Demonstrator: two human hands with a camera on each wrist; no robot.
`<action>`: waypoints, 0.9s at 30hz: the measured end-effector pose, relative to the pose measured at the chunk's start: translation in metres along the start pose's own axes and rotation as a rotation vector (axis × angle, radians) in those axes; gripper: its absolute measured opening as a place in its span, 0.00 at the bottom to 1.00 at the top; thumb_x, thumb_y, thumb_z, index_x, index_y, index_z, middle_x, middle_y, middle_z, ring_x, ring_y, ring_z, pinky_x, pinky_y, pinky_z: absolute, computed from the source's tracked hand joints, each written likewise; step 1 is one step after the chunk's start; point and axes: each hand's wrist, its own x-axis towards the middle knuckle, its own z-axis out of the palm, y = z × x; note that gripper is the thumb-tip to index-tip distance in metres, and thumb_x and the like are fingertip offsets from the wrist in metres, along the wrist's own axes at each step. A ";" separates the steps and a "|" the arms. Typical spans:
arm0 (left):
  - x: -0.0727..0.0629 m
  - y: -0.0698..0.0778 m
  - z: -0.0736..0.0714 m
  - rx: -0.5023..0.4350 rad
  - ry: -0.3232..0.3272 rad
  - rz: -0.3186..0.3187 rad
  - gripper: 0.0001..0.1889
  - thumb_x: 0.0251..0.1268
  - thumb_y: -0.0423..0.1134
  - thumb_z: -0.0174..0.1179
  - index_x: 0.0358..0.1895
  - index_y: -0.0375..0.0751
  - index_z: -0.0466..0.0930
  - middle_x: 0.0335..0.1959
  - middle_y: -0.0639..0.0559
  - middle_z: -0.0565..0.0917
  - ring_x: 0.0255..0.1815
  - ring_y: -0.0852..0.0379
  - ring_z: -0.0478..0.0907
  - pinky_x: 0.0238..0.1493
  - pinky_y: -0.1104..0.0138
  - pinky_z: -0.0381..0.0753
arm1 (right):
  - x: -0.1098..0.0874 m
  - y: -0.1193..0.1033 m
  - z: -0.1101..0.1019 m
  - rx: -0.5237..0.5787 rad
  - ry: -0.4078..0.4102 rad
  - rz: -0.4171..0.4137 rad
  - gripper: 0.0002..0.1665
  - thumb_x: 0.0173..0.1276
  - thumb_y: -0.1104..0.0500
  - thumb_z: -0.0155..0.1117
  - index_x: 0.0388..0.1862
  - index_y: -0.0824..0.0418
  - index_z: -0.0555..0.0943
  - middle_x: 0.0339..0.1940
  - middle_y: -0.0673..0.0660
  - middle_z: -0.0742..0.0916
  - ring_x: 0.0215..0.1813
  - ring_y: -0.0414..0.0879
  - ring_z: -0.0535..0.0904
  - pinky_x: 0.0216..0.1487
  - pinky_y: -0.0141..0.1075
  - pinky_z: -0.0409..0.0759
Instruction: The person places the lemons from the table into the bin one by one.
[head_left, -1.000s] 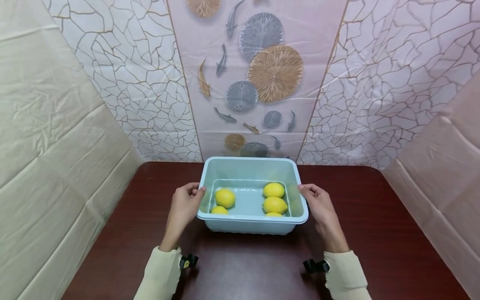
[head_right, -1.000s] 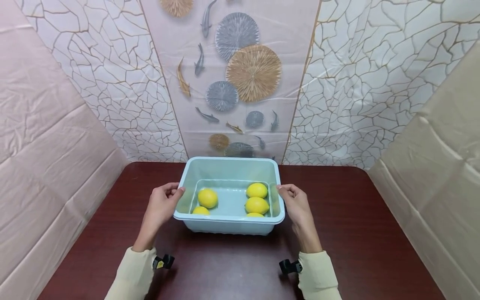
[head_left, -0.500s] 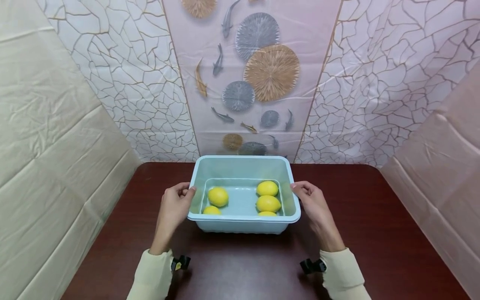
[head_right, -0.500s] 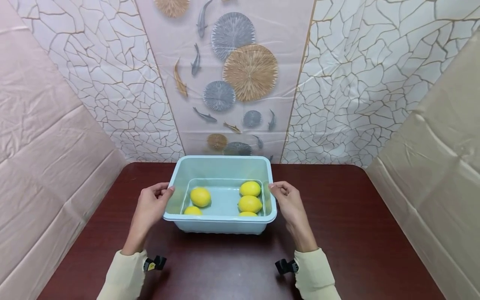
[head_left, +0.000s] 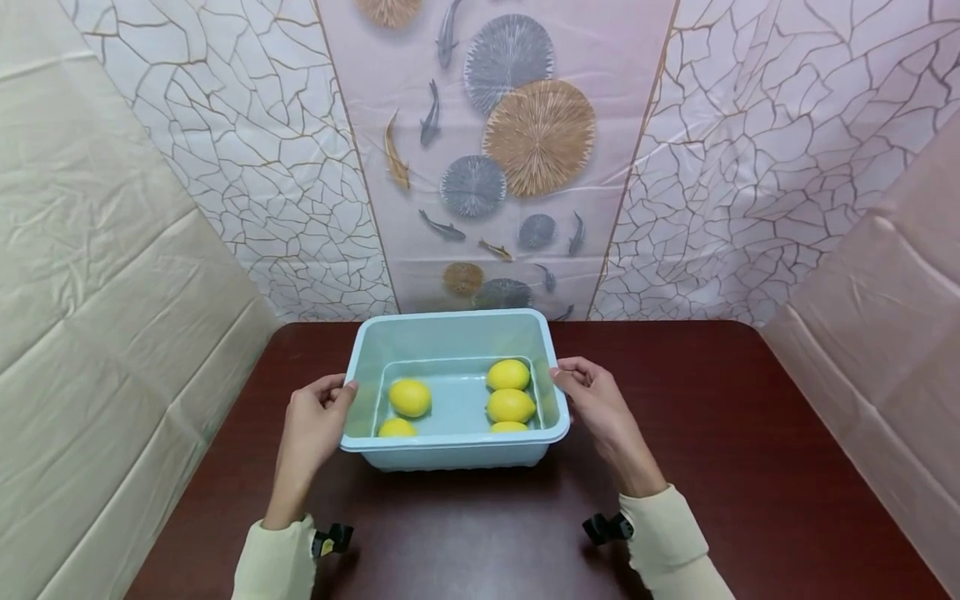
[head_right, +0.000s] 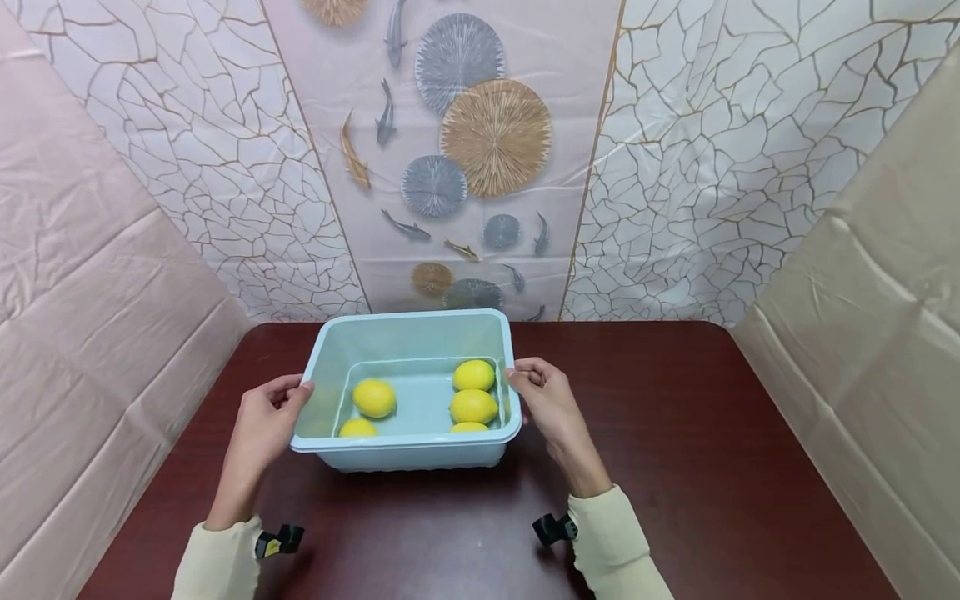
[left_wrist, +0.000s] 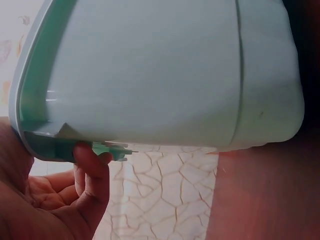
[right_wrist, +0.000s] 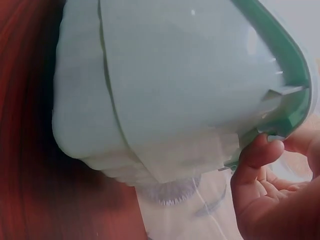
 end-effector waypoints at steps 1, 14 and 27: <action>0.000 -0.002 -0.002 0.003 0.007 -0.005 0.18 0.80 0.43 0.59 0.59 0.32 0.85 0.35 0.44 0.83 0.32 0.52 0.74 0.31 0.69 0.72 | 0.000 0.000 0.003 0.004 -0.005 0.000 0.23 0.80 0.55 0.62 0.64 0.70 0.76 0.48 0.60 0.87 0.33 0.43 0.79 0.27 0.33 0.75; -0.013 -0.022 -0.029 0.050 0.092 -0.056 0.19 0.80 0.45 0.59 0.60 0.33 0.84 0.35 0.44 0.84 0.31 0.56 0.74 0.29 0.70 0.71 | 0.004 0.000 0.040 0.020 -0.075 0.006 0.24 0.80 0.61 0.60 0.70 0.69 0.74 0.53 0.65 0.82 0.30 0.42 0.76 0.26 0.33 0.73; -0.019 -0.035 -0.048 0.076 0.151 -0.105 0.21 0.80 0.47 0.58 0.61 0.32 0.84 0.36 0.44 0.83 0.33 0.55 0.73 0.28 0.70 0.71 | 0.010 0.004 0.064 0.050 -0.141 -0.032 0.25 0.78 0.62 0.62 0.70 0.70 0.75 0.48 0.59 0.81 0.29 0.43 0.73 0.26 0.33 0.71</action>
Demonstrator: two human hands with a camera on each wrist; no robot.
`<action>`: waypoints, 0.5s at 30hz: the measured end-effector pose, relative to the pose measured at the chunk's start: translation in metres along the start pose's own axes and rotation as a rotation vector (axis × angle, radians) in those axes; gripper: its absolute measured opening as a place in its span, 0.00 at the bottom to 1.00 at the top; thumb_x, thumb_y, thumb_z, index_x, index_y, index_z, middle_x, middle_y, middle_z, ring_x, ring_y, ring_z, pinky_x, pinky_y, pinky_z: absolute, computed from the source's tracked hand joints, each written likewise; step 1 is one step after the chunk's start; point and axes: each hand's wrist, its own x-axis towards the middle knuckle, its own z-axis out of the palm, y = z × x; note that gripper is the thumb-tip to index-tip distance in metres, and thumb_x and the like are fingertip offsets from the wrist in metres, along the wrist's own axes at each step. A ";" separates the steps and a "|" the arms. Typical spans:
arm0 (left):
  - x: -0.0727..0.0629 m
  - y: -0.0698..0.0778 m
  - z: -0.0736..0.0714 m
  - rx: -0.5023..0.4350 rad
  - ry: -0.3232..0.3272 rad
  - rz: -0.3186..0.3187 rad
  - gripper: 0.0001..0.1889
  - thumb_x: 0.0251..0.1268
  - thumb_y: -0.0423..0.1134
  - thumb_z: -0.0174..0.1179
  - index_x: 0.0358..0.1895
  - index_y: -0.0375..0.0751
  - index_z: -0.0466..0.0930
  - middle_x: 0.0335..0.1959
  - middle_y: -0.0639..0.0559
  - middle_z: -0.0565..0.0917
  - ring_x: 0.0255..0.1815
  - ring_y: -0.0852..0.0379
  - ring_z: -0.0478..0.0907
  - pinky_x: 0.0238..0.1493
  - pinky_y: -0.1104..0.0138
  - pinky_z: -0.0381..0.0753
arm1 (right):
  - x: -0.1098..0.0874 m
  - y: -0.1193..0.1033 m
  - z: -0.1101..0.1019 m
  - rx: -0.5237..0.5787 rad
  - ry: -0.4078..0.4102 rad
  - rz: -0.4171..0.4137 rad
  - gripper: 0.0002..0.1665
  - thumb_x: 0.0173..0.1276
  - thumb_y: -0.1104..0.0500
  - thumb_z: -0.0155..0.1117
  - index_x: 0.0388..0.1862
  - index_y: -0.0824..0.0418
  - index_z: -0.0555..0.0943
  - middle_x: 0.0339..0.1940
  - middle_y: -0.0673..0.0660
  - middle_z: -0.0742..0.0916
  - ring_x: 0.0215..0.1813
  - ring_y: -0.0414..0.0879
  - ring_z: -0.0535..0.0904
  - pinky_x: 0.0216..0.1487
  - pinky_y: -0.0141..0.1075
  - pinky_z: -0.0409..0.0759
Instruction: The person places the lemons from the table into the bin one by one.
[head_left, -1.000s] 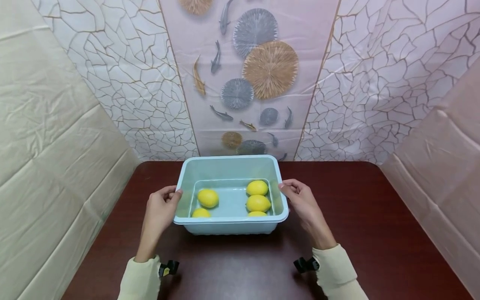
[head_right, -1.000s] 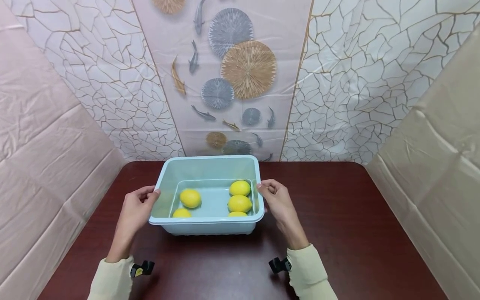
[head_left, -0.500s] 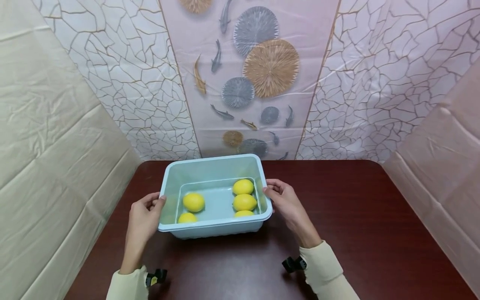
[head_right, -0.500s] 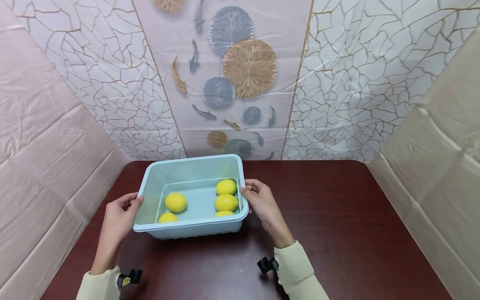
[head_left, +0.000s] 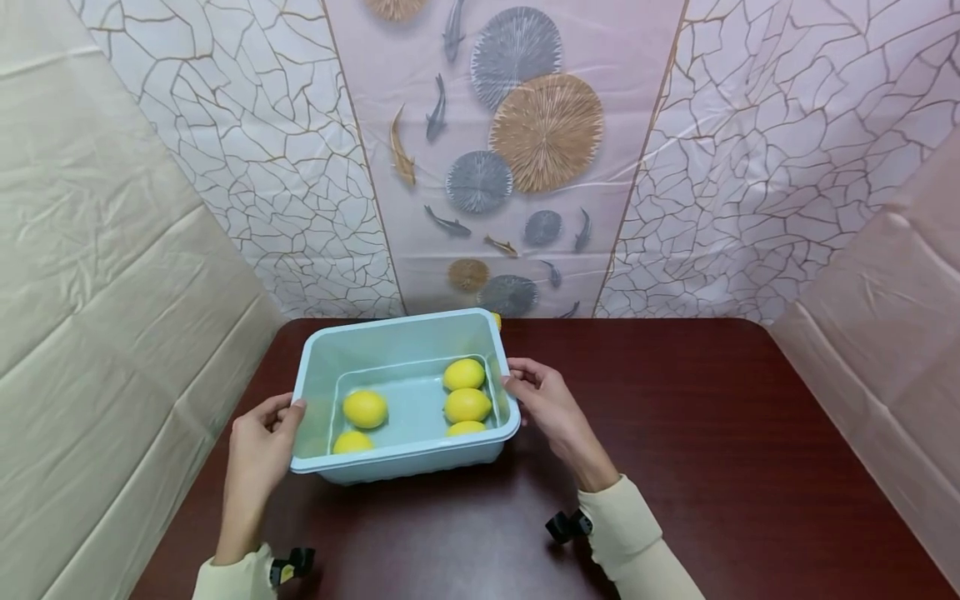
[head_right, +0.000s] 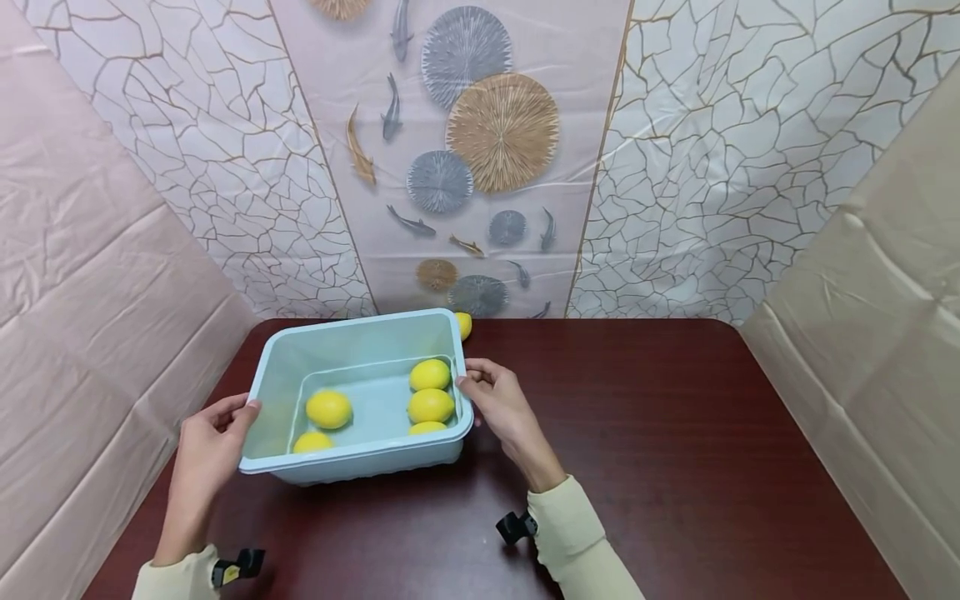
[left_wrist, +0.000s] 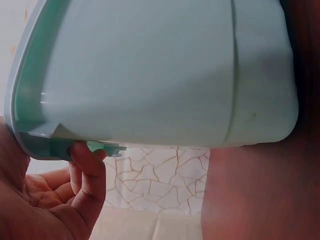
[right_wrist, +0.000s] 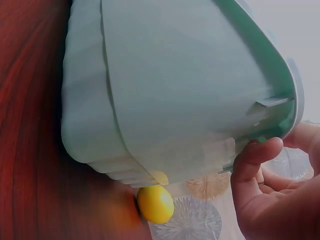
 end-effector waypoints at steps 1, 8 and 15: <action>0.000 -0.001 -0.001 0.001 0.002 -0.006 0.21 0.80 0.47 0.58 0.61 0.33 0.84 0.36 0.45 0.83 0.33 0.56 0.73 0.29 0.71 0.71 | 0.000 0.000 0.001 0.001 -0.004 0.000 0.25 0.78 0.61 0.62 0.70 0.70 0.75 0.47 0.58 0.80 0.29 0.43 0.73 0.27 0.33 0.71; -0.003 -0.008 -0.005 0.005 0.017 -0.048 0.22 0.81 0.49 0.57 0.62 0.34 0.84 0.39 0.44 0.84 0.35 0.57 0.73 0.28 0.71 0.71 | 0.002 -0.001 0.008 0.000 -0.034 -0.011 0.24 0.79 0.61 0.62 0.70 0.69 0.76 0.46 0.56 0.80 0.30 0.44 0.72 0.26 0.33 0.71; -0.004 -0.009 -0.012 0.011 0.021 -0.059 0.23 0.81 0.49 0.56 0.63 0.33 0.83 0.40 0.43 0.84 0.34 0.57 0.73 0.28 0.71 0.72 | 0.004 -0.002 0.014 -0.002 -0.042 -0.010 0.25 0.79 0.61 0.62 0.70 0.69 0.76 0.46 0.56 0.80 0.30 0.43 0.72 0.26 0.33 0.71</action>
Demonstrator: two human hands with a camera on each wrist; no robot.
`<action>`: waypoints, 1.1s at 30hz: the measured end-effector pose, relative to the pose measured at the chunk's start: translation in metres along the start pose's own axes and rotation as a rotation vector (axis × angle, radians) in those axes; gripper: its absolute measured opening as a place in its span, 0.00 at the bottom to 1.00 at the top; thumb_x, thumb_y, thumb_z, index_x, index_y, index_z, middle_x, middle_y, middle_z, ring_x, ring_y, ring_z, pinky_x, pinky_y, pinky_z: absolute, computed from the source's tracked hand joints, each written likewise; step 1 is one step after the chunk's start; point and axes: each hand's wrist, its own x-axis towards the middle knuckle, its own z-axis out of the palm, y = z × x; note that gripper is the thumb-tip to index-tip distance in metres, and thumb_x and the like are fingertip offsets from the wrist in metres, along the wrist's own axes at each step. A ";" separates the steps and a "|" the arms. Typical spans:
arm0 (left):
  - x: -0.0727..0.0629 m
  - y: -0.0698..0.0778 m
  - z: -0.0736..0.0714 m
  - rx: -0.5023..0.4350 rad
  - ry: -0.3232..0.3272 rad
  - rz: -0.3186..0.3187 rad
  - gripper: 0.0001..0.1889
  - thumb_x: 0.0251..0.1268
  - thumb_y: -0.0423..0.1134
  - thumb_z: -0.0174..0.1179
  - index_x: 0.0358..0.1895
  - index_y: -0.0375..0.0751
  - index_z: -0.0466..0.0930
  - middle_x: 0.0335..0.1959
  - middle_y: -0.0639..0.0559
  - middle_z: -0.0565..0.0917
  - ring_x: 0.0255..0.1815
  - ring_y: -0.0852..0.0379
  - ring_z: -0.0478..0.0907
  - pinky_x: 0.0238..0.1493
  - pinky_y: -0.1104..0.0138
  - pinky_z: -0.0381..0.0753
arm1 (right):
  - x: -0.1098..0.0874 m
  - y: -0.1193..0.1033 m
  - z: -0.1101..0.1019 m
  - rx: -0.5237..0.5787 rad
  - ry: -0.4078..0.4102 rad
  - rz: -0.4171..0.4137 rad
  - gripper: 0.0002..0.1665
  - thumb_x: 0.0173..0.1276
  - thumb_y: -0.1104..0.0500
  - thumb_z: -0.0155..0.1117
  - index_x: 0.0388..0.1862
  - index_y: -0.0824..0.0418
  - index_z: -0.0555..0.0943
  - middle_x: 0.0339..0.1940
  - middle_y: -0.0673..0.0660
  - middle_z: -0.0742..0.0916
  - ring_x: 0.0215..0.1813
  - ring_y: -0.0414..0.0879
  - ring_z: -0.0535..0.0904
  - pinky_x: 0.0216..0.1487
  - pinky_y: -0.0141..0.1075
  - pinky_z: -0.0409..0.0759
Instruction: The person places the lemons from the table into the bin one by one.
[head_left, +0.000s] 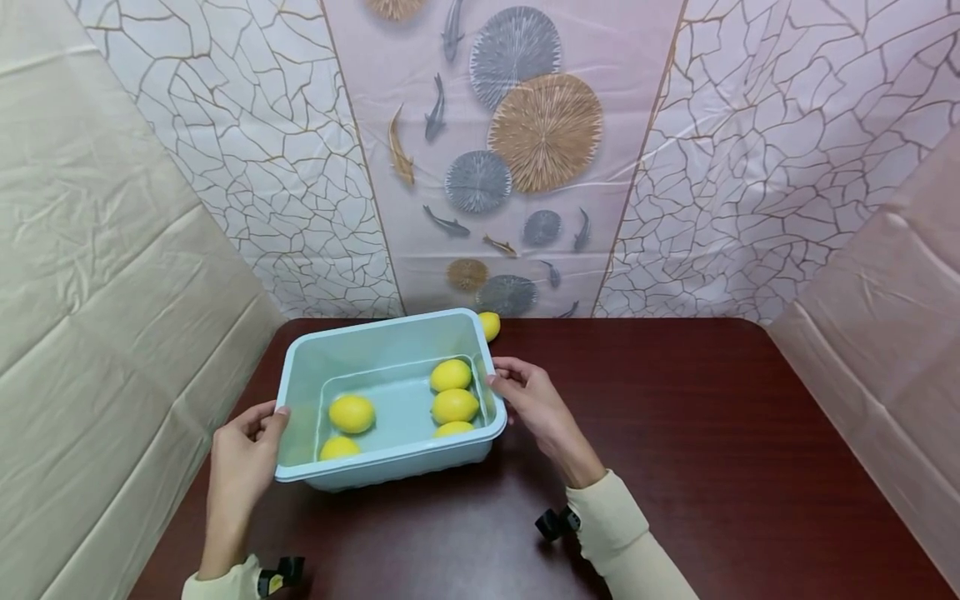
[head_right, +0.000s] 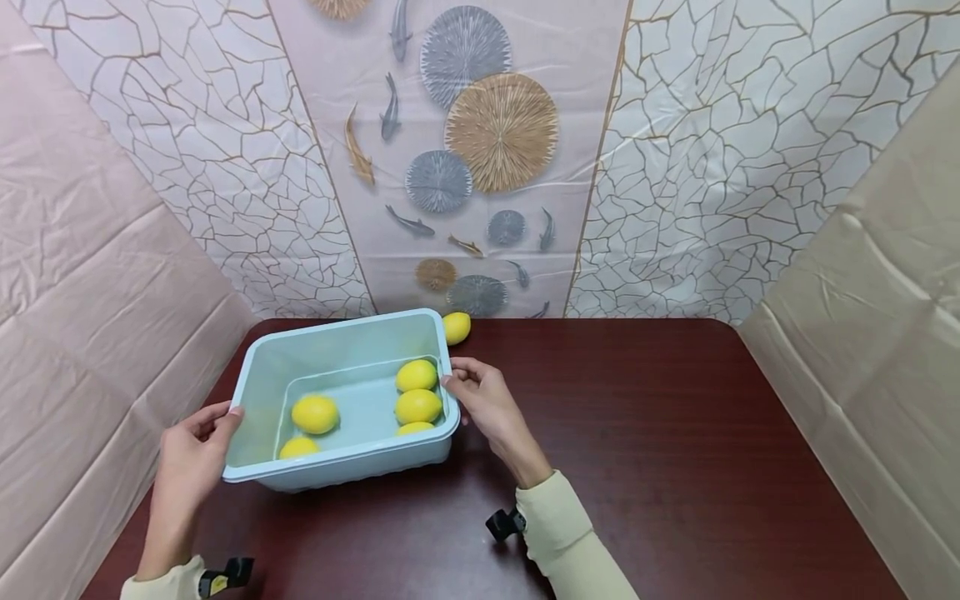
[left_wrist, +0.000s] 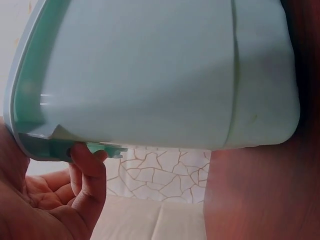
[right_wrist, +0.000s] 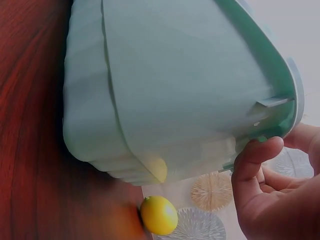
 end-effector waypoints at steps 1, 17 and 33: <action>0.000 0.000 -0.001 0.004 0.001 -0.005 0.24 0.81 0.49 0.55 0.63 0.33 0.83 0.41 0.43 0.84 0.34 0.57 0.73 0.28 0.71 0.72 | 0.000 0.000 0.001 0.002 -0.004 0.001 0.25 0.79 0.61 0.62 0.70 0.69 0.76 0.46 0.56 0.80 0.30 0.44 0.72 0.26 0.34 0.71; 0.000 -0.009 -0.010 0.003 0.025 -0.048 0.26 0.82 0.50 0.54 0.65 0.31 0.81 0.48 0.36 0.85 0.35 0.56 0.76 0.27 0.72 0.74 | 0.012 0.002 0.015 -0.029 -0.035 0.005 0.24 0.79 0.60 0.63 0.70 0.67 0.78 0.46 0.56 0.82 0.30 0.44 0.71 0.25 0.34 0.71; 0.020 -0.012 -0.018 0.021 -0.205 -0.092 0.30 0.85 0.54 0.42 0.72 0.31 0.70 0.54 0.36 0.79 0.44 0.52 0.76 0.36 0.68 0.76 | 0.015 0.009 0.010 -0.081 -0.062 0.014 0.27 0.78 0.53 0.67 0.69 0.64 0.78 0.50 0.58 0.83 0.26 0.45 0.67 0.26 0.36 0.71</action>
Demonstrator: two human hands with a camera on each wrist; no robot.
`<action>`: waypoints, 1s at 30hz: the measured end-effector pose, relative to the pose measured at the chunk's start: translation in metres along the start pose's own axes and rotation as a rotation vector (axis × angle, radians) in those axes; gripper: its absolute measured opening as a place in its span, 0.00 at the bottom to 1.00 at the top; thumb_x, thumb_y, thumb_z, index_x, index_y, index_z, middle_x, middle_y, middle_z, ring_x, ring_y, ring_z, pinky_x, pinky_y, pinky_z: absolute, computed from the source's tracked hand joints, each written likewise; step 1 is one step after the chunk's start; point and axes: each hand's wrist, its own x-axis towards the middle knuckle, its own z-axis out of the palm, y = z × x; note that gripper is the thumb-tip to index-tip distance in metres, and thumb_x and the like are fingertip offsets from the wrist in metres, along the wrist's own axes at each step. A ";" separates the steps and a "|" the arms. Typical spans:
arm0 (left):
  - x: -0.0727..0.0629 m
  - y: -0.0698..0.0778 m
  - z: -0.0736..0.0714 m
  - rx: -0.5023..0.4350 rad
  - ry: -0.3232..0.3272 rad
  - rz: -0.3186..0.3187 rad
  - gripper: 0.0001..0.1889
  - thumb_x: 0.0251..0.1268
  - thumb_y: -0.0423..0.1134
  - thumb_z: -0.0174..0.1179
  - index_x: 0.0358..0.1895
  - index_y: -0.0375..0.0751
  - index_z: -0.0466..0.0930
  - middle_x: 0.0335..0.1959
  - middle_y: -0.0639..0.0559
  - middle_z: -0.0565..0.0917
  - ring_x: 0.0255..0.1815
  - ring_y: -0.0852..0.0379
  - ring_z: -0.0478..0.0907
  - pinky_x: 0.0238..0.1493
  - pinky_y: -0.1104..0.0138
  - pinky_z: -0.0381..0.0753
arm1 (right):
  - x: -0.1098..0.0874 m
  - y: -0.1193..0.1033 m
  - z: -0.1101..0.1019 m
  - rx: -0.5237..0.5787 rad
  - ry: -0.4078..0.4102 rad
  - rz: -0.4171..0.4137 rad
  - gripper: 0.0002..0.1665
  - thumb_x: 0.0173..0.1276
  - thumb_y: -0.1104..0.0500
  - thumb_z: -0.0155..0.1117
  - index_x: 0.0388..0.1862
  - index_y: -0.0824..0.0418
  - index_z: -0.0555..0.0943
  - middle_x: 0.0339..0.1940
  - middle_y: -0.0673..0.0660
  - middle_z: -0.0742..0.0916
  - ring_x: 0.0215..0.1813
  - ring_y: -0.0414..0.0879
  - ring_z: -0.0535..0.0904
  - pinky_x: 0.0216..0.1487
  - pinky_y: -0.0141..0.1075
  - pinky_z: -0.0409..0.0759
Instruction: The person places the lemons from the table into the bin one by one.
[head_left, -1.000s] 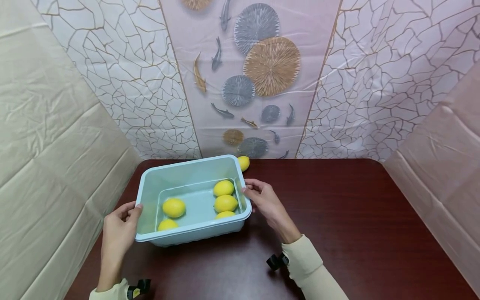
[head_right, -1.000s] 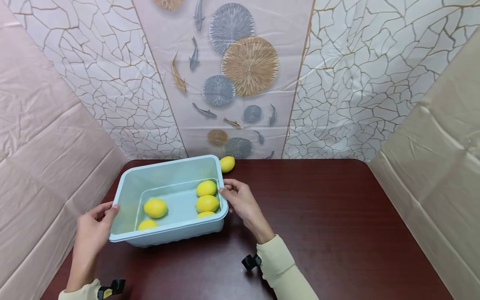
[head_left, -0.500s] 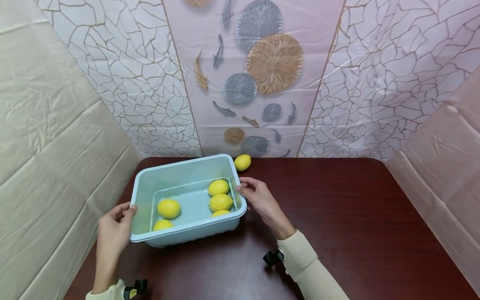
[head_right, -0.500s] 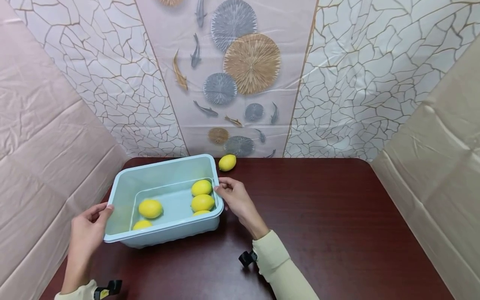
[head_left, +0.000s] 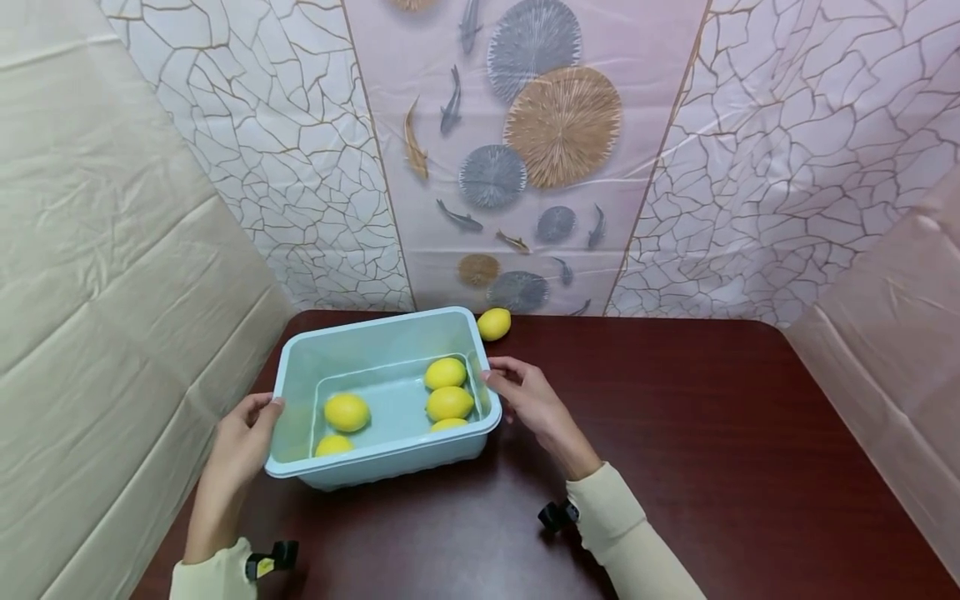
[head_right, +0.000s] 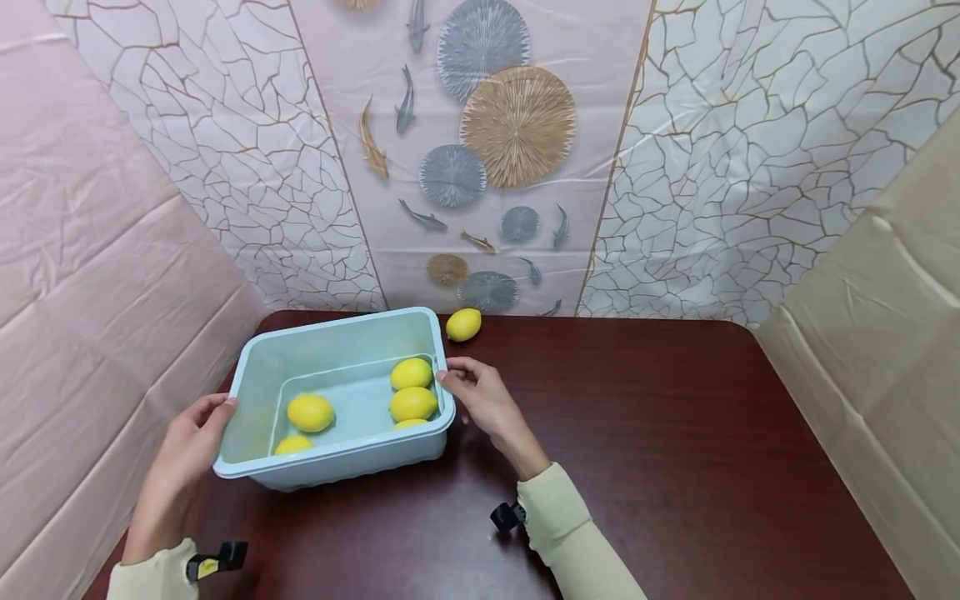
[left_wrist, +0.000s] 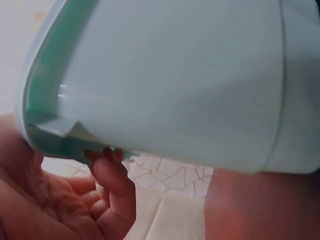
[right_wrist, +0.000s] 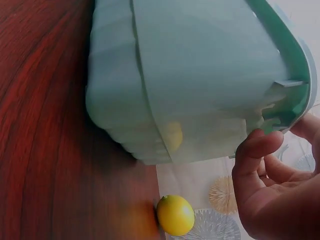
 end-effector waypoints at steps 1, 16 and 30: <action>0.002 0.000 0.000 -0.009 -0.010 -0.008 0.31 0.86 0.55 0.42 0.72 0.31 0.69 0.54 0.36 0.78 0.44 0.52 0.76 0.36 0.68 0.76 | 0.000 0.000 -0.001 -0.016 -0.004 -0.001 0.27 0.78 0.52 0.67 0.69 0.64 0.79 0.50 0.58 0.83 0.26 0.46 0.67 0.26 0.36 0.71; 0.011 -0.005 -0.002 -0.193 -0.114 -0.029 0.28 0.87 0.54 0.42 0.68 0.31 0.66 0.40 0.51 0.79 0.32 0.62 0.79 0.32 0.67 0.80 | 0.003 -0.010 -0.022 -0.325 0.054 -0.186 0.21 0.80 0.54 0.64 0.66 0.63 0.80 0.48 0.64 0.85 0.37 0.53 0.82 0.35 0.49 0.85; 0.013 -0.011 0.001 -0.280 -0.114 -0.036 0.26 0.87 0.52 0.44 0.68 0.32 0.67 0.39 0.53 0.79 0.32 0.62 0.79 0.33 0.67 0.80 | 0.079 0.001 -0.032 -0.584 0.132 -0.225 0.33 0.76 0.55 0.69 0.73 0.67 0.72 0.69 0.70 0.76 0.70 0.65 0.73 0.70 0.57 0.72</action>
